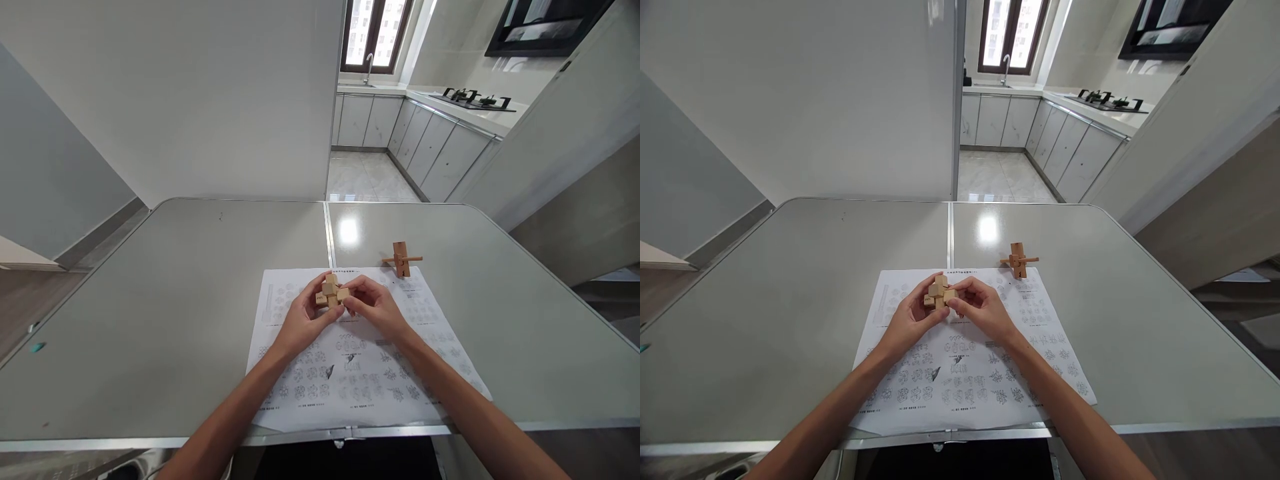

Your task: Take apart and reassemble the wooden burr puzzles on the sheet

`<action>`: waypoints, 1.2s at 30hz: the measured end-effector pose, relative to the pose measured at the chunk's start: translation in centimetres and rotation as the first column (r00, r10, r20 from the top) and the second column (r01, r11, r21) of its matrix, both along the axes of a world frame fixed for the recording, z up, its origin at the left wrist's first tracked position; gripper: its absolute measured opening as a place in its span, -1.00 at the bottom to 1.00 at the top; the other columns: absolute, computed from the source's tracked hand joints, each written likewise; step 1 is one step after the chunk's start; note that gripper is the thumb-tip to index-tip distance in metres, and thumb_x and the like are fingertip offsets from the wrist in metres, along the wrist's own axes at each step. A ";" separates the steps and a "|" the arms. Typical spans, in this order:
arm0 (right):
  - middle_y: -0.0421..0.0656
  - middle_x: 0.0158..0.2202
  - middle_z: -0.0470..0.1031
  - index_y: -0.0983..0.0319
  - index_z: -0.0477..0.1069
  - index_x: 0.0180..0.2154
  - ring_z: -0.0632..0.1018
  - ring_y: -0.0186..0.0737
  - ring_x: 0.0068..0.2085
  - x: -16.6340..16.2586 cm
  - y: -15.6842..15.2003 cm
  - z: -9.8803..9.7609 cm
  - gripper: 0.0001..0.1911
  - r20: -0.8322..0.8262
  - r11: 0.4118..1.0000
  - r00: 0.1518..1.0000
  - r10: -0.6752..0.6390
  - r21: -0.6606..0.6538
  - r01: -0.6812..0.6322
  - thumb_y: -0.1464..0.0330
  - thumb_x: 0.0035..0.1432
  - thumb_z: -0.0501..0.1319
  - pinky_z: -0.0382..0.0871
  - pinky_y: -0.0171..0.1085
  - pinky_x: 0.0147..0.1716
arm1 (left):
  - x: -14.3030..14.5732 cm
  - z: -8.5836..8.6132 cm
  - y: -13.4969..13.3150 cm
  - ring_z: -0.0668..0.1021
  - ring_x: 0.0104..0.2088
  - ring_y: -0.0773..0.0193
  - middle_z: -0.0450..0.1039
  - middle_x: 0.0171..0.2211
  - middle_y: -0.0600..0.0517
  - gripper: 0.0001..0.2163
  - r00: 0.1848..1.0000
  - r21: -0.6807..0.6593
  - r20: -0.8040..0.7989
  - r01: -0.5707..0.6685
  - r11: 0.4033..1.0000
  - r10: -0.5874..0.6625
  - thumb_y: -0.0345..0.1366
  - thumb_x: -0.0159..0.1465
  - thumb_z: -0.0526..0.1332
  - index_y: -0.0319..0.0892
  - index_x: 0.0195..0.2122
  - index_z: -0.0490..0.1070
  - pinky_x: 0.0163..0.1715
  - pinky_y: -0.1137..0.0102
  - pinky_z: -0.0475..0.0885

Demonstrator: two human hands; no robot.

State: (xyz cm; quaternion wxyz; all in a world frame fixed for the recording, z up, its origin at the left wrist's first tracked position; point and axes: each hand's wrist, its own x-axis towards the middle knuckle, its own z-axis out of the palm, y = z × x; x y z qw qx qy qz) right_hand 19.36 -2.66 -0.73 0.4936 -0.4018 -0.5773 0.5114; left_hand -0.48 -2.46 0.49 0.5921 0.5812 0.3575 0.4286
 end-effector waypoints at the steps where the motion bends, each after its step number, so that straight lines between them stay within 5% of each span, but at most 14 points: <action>1: -0.22 -0.38 0.47 0.13 0.52 -0.18 0.48 -0.23 -0.39 0.0 0.0 -0.1 -0.64 -0.001 1.000 1.000 -0.005 -0.003 0.005 0.02 0.20 0.45 0.47 -0.19 -0.33 | 0.0 0.0 0.0 0.60 0.17 -0.06 0.52 0.21 -0.17 -0.37 1.000 0.000 0.014 0.019 1.000 -0.019 -0.17 0.29 0.43 -0.02 0.37 0.33 0.14 0.04 0.57; 7: -0.22 -0.31 0.39 0.11 0.48 -0.09 0.47 -0.22 -0.33 0.0 0.3 0.2 -0.61 -0.041 0.999 0.998 -0.050 0.018 0.051 -0.01 0.25 0.38 0.47 -0.21 -0.29 | 0.0 -0.2 0.1 0.61 0.17 -0.01 0.53 0.21 -0.15 -0.34 0.999 0.037 0.012 -0.032 0.999 0.031 -0.24 0.27 0.45 0.02 0.37 0.31 0.18 0.06 0.55; 13: -0.07 0.04 0.47 0.09 0.43 0.04 0.55 -0.08 -0.01 -0.2 0.3 0.5 -0.52 0.027 1.000 1.000 -0.012 -0.020 0.013 -0.03 0.23 0.39 0.53 -0.14 -0.05 | 0.2 0.0 -0.4 0.59 0.18 0.01 0.55 0.18 -0.10 -0.37 0.970 0.168 -0.123 -0.190 0.967 0.212 -0.19 0.26 0.48 0.07 0.33 0.34 0.24 -0.02 0.48; 19: -0.16 -0.26 0.48 0.14 0.47 -0.22 0.51 -0.17 -0.27 -0.7 0.1 0.6 -0.64 0.059 1.000 0.998 -0.022 0.020 0.020 -0.02 0.34 0.29 0.48 -0.19 -0.23 | 0.0 -0.1 0.0 0.62 0.15 0.02 0.56 0.17 -0.12 -0.36 0.981 0.140 -0.067 -0.171 0.975 0.182 -0.17 0.25 0.48 0.03 0.33 0.33 0.19 0.05 0.55; 26: -0.21 -0.35 0.41 0.13 0.39 -0.31 0.46 -0.20 -0.32 -0.9 -0.1 0.7 -0.68 0.065 0.994 0.996 -0.067 0.090 0.061 0.05 0.34 0.31 0.44 -0.20 -0.29 | 0.0 0.3 -0.1 0.61 0.18 0.03 0.55 0.18 -0.11 -0.36 0.985 0.137 -0.053 -0.155 0.978 0.164 -0.21 0.25 0.48 0.02 0.33 0.31 0.25 0.05 0.50; 29: -0.13 -0.16 0.48 0.11 0.43 -0.16 0.53 -0.11 -0.14 -0.8 0.0 0.7 -0.71 0.057 0.993 0.997 -0.045 0.115 0.039 0.05 0.32 0.32 0.51 -0.14 -0.15 | -0.1 0.2 -0.2 0.60 0.18 0.02 0.54 0.19 -0.09 -0.37 0.978 0.197 -0.090 -0.167 0.966 0.188 -0.18 0.26 0.48 0.07 0.33 0.33 0.22 0.06 0.53; 32: -0.04 0.14 0.43 0.06 0.36 0.13 0.50 -0.01 0.13 -0.9 0.2 0.5 -0.49 0.039 0.994 0.999 -0.007 0.112 0.003 0.05 0.24 0.39 0.51 -0.05 0.06 | -0.2 0.0 -0.4 0.61 0.17 0.01 0.54 0.19 -0.08 -0.41 0.969 0.283 -0.153 -0.147 0.948 0.196 -0.15 0.30 0.45 0.07 0.33 0.33 0.19 0.08 0.55; 36: -0.01 0.15 0.43 0.03 0.27 0.25 0.50 0.03 0.19 -1.0 0.1 0.2 -0.31 0.005 0.996 0.997 0.082 0.018 -0.082 0.06 0.19 0.45 0.45 0.06 0.18 | -0.2 -0.5 -0.4 0.63 0.14 0.03 0.55 0.19 -0.07 -0.45 0.950 0.424 -0.214 -0.121 0.897 0.229 -0.16 0.35 0.41 0.07 0.33 0.33 0.16 0.10 0.57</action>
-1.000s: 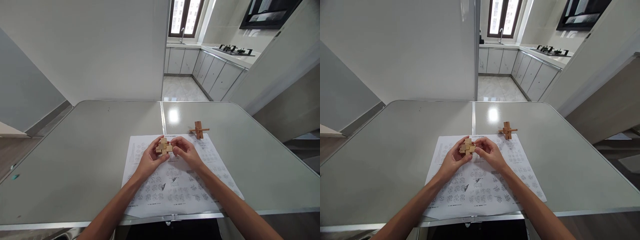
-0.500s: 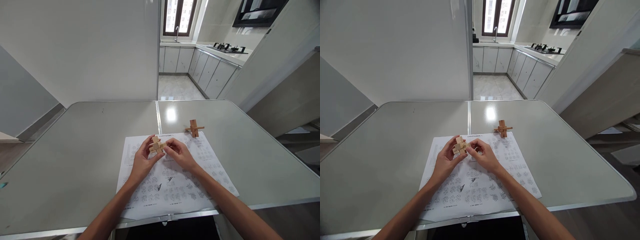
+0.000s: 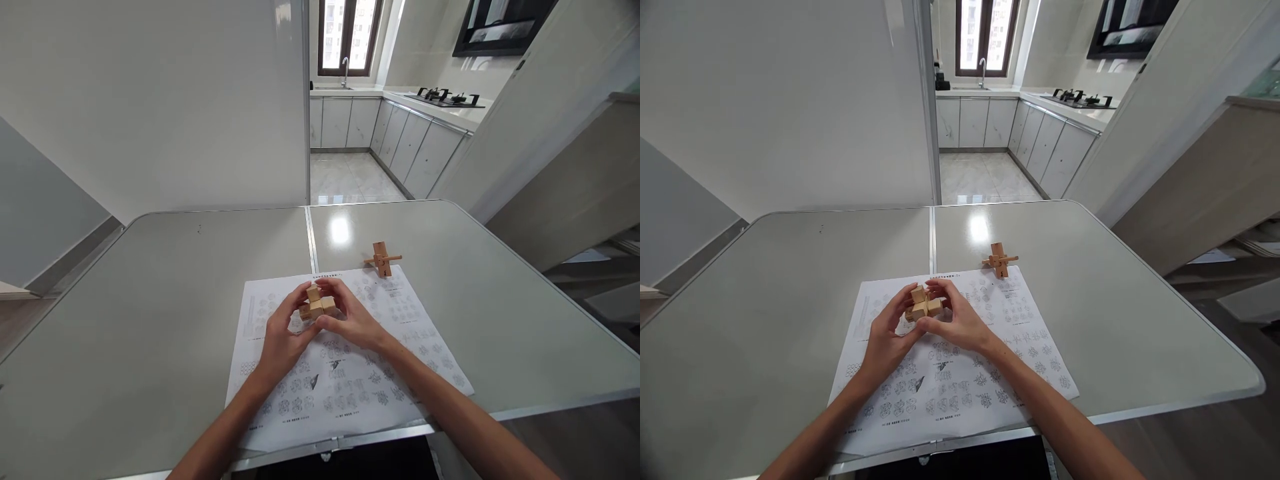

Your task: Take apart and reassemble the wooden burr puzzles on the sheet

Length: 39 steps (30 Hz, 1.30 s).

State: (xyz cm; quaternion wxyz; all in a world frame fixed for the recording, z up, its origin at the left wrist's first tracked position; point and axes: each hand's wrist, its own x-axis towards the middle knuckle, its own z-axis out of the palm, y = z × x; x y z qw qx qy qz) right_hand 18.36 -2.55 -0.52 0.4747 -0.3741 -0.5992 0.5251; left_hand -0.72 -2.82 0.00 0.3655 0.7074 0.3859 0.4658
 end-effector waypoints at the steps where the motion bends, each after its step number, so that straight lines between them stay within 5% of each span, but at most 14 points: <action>1: -0.02 0.13 0.45 0.04 0.28 0.24 0.52 0.03 0.16 0.0 0.0 0.0 -0.31 -0.011 1.000 1.000 0.010 -0.018 -0.010 0.07 0.19 0.46 0.44 0.08 0.18 | 0.0 0.0 0.0 0.64 0.13 0.04 0.55 0.18 -0.06 -0.46 1.000 0.037 -0.023 -0.009 0.999 0.010 -0.17 0.36 0.41 0.08 0.33 0.33 0.14 0.11 0.58; 11: -0.09 0.05 0.52 0.01 0.32 0.20 0.62 -0.03 0.00 0.3 -0.1 0.1 -0.37 -0.091 0.992 0.995 0.039 -0.115 -0.049 0.12 0.19 0.48 0.49 0.11 0.10 | -0.3 0.1 0.2 0.63 0.07 0.07 0.52 0.14 -0.05 -0.48 0.973 0.271 -0.186 -0.082 0.959 0.136 -0.23 0.37 0.40 0.09 0.32 0.33 0.04 0.17 0.61; 20: -0.07 0.03 0.51 0.05 0.43 0.18 0.59 0.02 0.05 0.1 0.1 -0.5 -0.40 -0.056 0.999 0.998 -0.001 -0.054 -0.002 0.07 0.16 0.47 0.50 0.07 0.10 | -0.3 -0.1 0.3 0.61 0.09 0.04 0.53 0.11 -0.07 -0.50 0.958 0.384 -0.224 -0.083 0.920 0.180 -0.22 0.39 0.38 0.06 0.32 0.32 0.06 0.12 0.58; 27: -0.03 0.09 0.55 0.07 0.42 0.19 0.62 0.04 0.08 0.0 0.1 0.0 -0.43 -0.087 0.992 0.991 0.102 -0.065 -0.108 -0.01 0.26 0.38 0.55 0.05 0.06 | -0.3 0.4 0.0 0.61 0.03 0.07 0.54 0.08 -0.06 -0.50 0.967 0.302 -0.177 -0.126 0.945 0.186 -0.17 0.35 0.41 0.06 0.28 0.35 0.01 0.15 0.59; 32: -0.08 -0.15 0.54 0.13 0.44 -0.08 0.56 -0.12 -0.20 -0.4 -0.2 -0.1 -0.67 0.163 0.979 0.976 -0.146 0.163 0.120 0.02 0.46 0.15 0.52 -0.12 -0.18 | -0.4 0.6 0.1 0.60 -0.10 0.14 0.55 0.05 -0.04 -0.45 0.959 0.272 -0.160 -0.186 0.944 0.235 -0.11 0.28 0.48 0.04 0.25 0.37 -0.07 0.21 0.58; 39: -0.17 -0.34 0.40 0.14 0.33 -0.35 0.42 -0.21 -0.34 -0.5 -0.4 0.4 -0.68 0.224 0.918 0.943 -0.247 0.366 0.153 0.17 0.49 0.13 0.36 -0.23 -0.38 | -0.2 0.6 0.1 0.59 -0.12 0.17 0.54 0.05 -0.02 -0.45 0.972 0.221 -0.124 -0.171 0.960 0.201 -0.10 0.29 0.47 0.06 0.25 0.36 -0.06 0.22 0.56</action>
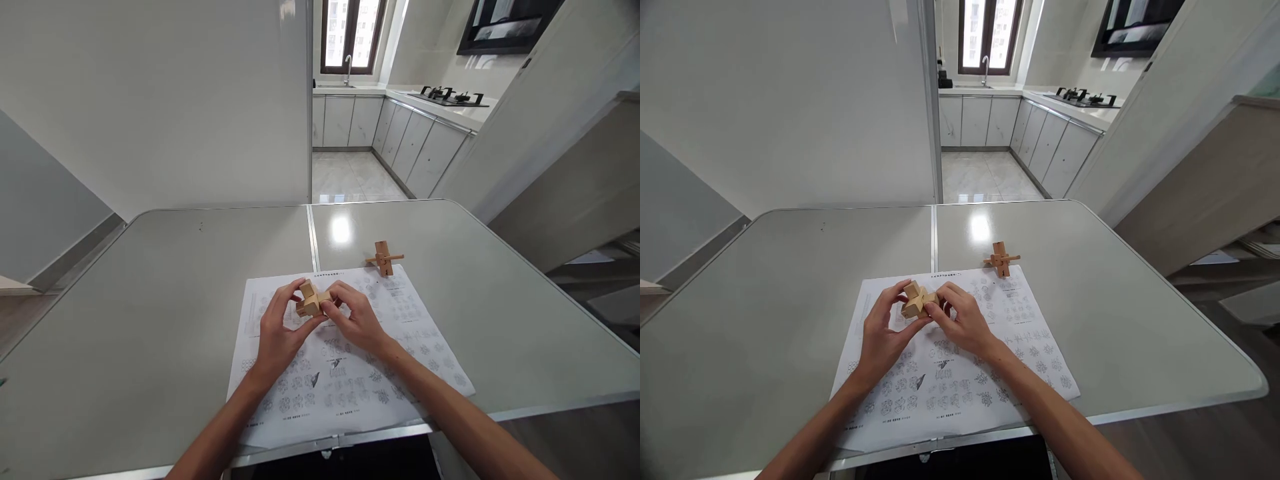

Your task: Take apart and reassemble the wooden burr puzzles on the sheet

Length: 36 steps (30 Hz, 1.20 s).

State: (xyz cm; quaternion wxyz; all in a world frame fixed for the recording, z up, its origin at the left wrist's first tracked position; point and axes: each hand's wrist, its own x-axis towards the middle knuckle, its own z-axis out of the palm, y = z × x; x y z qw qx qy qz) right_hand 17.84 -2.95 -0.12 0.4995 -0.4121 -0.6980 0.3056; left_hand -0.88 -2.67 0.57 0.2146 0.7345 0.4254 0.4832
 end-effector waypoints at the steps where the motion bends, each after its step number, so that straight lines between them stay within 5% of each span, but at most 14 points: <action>1: -0.18 -0.35 0.39 0.14 0.32 -0.37 0.41 -0.22 -0.35 0.0 0.0 0.1 -0.67 -0.007 1.000 1.000 -0.006 0.005 0.006 0.18 0.49 0.14 0.35 -0.24 -0.40 | 0.0 0.0 0.0 0.59 -0.12 0.17 0.54 0.04 -0.01 -0.46 1.000 -0.006 0.007 0.007 1.000 -0.007 -0.10 0.29 0.47 0.07 0.25 0.37 -0.06 0.22 0.56; 10: -0.22 -0.41 0.35 0.15 0.27 -0.42 0.39 -0.25 -0.40 0.1 -0.1 0.2 -0.65 -0.045 1.000 0.999 -0.020 0.015 0.020 0.21 0.43 0.19 0.32 -0.27 -0.45 | -0.1 -0.3 0.0 0.60 -0.05 0.11 0.51 0.08 -0.03 -0.43 0.998 -0.055 0.043 0.042 0.998 -0.039 -0.08 0.28 0.47 0.09 0.28 0.35 0.02 0.15 0.56; 14: -0.12 -0.18 0.50 0.12 0.41 -0.14 0.52 -0.15 -0.23 0.3 0.0 0.1 -0.76 -0.092 0.996 0.995 0.033 -0.081 -0.041 0.10 0.37 0.26 0.46 -0.20 -0.34 | -0.1 -0.3 0.0 0.61 -0.05 0.11 0.52 0.06 -0.04 -0.45 0.998 -0.053 0.032 0.048 0.997 -0.046 -0.08 0.31 0.44 0.09 0.28 0.35 0.02 0.14 0.57; 18: -0.02 0.03 0.52 0.10 0.38 0.14 0.55 -0.01 -0.05 0.4 -0.1 0.4 -0.48 -0.072 0.987 0.994 0.085 -0.128 -0.093 0.03 0.26 0.34 0.52 -0.13 -0.25 | -0.2 -0.2 -0.1 0.62 -0.10 0.13 0.53 0.06 -0.05 -0.49 0.997 0.005 -0.034 0.068 0.998 -0.068 -0.08 0.36 0.39 0.09 0.29 0.32 -0.05 0.16 0.60; 26: -0.10 -0.10 0.57 0.11 0.47 0.03 0.56 -0.05 -0.14 0.3 -0.2 0.7 -0.63 -0.123 0.979 0.987 0.106 -0.162 -0.125 0.14 0.24 0.36 0.52 -0.09 -0.19 | -0.1 -0.3 -0.3 0.55 0.10 0.02 0.50 0.10 -0.09 -0.52 0.989 0.136 -0.140 0.064 0.989 -0.044 -0.16 0.42 0.33 0.08 0.33 0.28 0.05 0.11 0.56; 32: -0.08 -0.08 0.57 0.14 0.46 0.00 0.58 -0.05 -0.12 1.2 0.5 0.2 -0.64 -0.290 0.965 0.957 -0.012 -0.254 -0.065 0.06 0.31 0.27 0.53 -0.10 -0.17 | 0.1 0.0 -0.3 0.57 0.01 0.06 0.51 0.06 -0.08 -0.44 0.991 0.115 -0.131 -0.016 0.993 0.031 -0.15 0.33 0.44 0.03 0.30 0.30 -0.05 0.19 0.56; 36: -0.03 -0.06 0.56 0.16 0.43 0.01 0.58 0.00 -0.09 1.6 1.2 -0.4 -0.58 -0.181 0.936 0.958 -0.223 -0.316 0.158 0.01 0.29 0.28 0.54 -0.08 -0.18 | 0.1 0.1 -0.2 0.58 -0.08 0.11 0.52 0.03 -0.06 -0.44 0.993 0.038 -0.084 -0.076 0.996 0.079 -0.11 0.31 0.45 0.03 0.28 0.33 -0.09 0.22 0.55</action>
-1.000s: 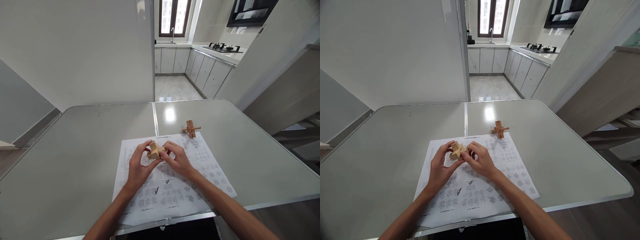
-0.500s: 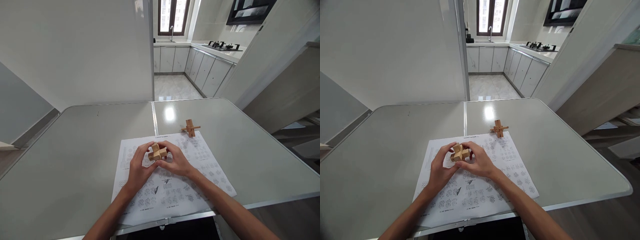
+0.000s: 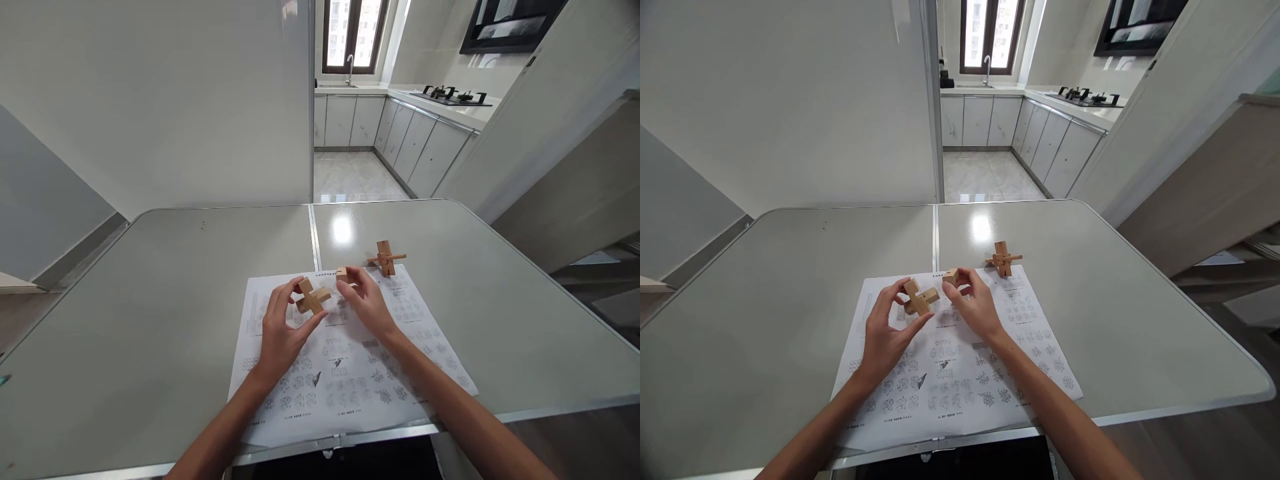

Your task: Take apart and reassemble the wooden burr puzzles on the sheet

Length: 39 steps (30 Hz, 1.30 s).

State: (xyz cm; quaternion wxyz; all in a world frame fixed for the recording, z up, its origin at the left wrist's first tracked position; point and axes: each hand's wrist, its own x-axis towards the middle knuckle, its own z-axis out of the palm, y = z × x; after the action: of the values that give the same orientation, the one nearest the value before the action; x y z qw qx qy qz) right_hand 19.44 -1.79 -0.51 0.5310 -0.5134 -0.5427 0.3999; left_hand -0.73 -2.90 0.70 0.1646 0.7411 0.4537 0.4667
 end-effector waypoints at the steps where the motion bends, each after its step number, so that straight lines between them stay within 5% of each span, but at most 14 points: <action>1: -0.02 -0.06 0.55 0.16 0.43 0.00 0.57 0.02 -0.07 0.0 0.1 -0.2 -0.56 0.080 0.999 0.996 -0.049 0.001 0.049 0.02 0.26 0.32 0.54 -0.06 -0.16 | 0.0 0.0 0.0 0.57 -0.11 0.13 0.53 0.03 -0.05 -0.44 1.000 -0.019 0.014 -0.012 1.000 0.012 -0.11 0.30 0.46 0.03 0.27 0.34 -0.09 0.22 0.54; 5: 0.01 -0.01 0.46 0.15 0.42 0.02 0.49 0.13 0.03 -0.3 0.2 -1.4 -0.55 0.417 0.989 0.898 -0.140 0.094 0.111 0.14 0.16 0.42 0.48 0.09 0.02 | -0.2 -0.1 0.2 0.57 -0.16 0.17 0.53 0.05 -0.04 -0.44 0.997 -0.075 0.067 -0.023 0.997 0.028 -0.11 0.28 0.47 0.05 0.27 0.35 -0.09 0.22 0.54; 9: 0.03 0.04 0.42 0.13 0.41 0.02 0.42 0.19 0.12 -0.4 0.1 -2.1 -0.57 0.528 0.986 0.834 -0.161 0.124 0.112 0.18 0.16 0.43 0.41 0.16 0.13 | -0.1 -0.2 0.5 0.59 -0.07 0.13 0.54 0.10 -0.05 -0.46 0.986 -0.154 0.155 -0.043 0.987 0.067 -0.10 0.28 0.46 0.05 0.25 0.37 -0.07 0.20 0.53; 13: 0.04 0.07 0.41 0.14 0.43 0.01 0.40 0.22 0.15 -0.2 0.2 -2.3 -0.58 0.554 0.989 0.820 -0.143 0.116 0.094 0.17 0.16 0.42 0.37 0.18 0.18 | -0.1 -0.3 0.9 0.59 0.01 0.06 0.56 0.05 -0.05 -0.50 0.969 -0.234 0.172 -0.138 0.962 0.180 -0.06 0.27 0.45 -0.01 0.18 0.41 -0.03 0.15 0.52; 23: 0.05 0.19 0.45 0.08 0.34 0.31 0.39 0.26 0.25 -0.2 0.0 -2.4 -0.40 0.544 0.995 0.839 -0.032 0.098 -0.025 0.19 0.27 0.32 0.38 0.27 0.21 | -3.3 -0.9 3.2 0.46 0.17 -0.12 0.48 0.07 -0.12 -0.51 0.914 -0.163 -0.036 -0.405 0.900 0.404 0.04 0.26 0.40 -0.05 0.14 0.48 0.19 -0.01 0.40; 31: -0.02 0.27 0.49 0.08 0.28 0.37 0.36 0.19 0.32 -0.1 0.3 -2.6 -0.40 0.521 0.988 0.853 0.033 0.109 -0.105 0.23 0.35 0.26 0.30 0.26 0.30 | -4.6 -2.2 4.0 0.39 0.19 -0.27 0.43 0.12 -0.22 -0.48 0.872 -0.114 -0.272 -0.448 0.887 0.406 0.10 0.18 0.43 -0.12 0.06 0.58 0.24 -0.17 0.27; 39: -0.09 0.27 0.52 0.00 0.37 0.33 0.41 0.15 0.33 -0.1 0.6 -2.8 -0.51 0.505 0.980 0.862 0.047 0.146 -0.138 0.25 0.43 0.21 0.28 0.25 0.31 | -4.8 -2.6 3.8 0.30 0.28 -0.30 0.35 0.28 -0.21 -0.58 0.887 -0.116 -0.332 -0.375 0.920 0.320 0.03 0.35 0.30 0.00 0.16 0.60 0.25 -0.26 0.22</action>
State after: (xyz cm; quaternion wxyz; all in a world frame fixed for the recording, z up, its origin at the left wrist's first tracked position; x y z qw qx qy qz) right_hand 19.38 -1.22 -3.34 0.3963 -0.5233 -0.7188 0.2290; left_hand -5.49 0.92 -1.93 0.0709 0.6931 0.6391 0.3256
